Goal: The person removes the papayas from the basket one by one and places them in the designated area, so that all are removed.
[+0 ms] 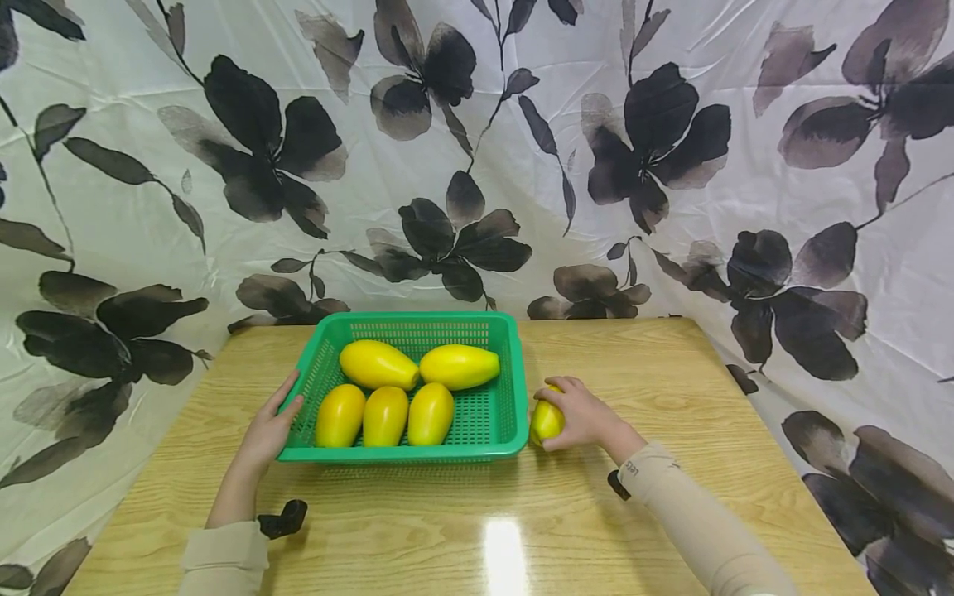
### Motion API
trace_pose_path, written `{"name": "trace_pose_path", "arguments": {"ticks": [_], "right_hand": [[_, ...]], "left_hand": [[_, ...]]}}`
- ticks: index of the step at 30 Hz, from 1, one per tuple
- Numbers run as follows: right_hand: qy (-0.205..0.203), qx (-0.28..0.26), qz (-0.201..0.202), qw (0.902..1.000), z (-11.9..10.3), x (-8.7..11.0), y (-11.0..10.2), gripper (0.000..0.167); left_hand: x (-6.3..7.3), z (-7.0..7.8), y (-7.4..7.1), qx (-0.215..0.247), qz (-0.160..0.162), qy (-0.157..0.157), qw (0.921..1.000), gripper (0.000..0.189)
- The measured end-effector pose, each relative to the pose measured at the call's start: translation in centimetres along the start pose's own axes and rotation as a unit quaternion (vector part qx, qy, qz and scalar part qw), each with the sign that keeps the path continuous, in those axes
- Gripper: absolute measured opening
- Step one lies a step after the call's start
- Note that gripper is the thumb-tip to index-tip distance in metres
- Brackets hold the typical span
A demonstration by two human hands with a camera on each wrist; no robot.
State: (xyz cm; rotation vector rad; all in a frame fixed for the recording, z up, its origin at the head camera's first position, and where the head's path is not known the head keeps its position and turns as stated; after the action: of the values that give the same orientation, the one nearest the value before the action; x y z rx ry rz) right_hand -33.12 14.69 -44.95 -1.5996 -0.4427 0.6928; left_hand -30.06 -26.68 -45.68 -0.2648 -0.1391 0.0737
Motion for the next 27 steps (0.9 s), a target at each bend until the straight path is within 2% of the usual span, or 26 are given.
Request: {"name": "trace_pose_path", "arguments": {"ticks": [19,27], "right_hand": [[-0.004,0.008,-0.003,1.0,-0.25,0.0,0.28,0.065],[-0.004,0.001,0.021,0.9998,-0.3,0.19,-0.02,0.07]], "left_hand": [[0.09,0.02,0.07,0.003,-0.002,0.004,1.0,0.053],[0.18,0.07,0.15,0.0,-0.001,0.008,1.0,0.054]]}}
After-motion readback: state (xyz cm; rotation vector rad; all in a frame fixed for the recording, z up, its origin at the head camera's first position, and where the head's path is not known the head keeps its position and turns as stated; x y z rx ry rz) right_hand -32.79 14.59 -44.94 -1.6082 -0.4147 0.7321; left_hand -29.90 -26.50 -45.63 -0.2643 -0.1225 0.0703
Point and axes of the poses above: each hand's wrist, its own x-axis away from the middle knuckle, its own y-axis out of the palm, z = x × y, the point moved 10 cm from there along -x, towards the middle knuckle, and after that the axes turned 13 degrees about x, right-handed, at the moved point
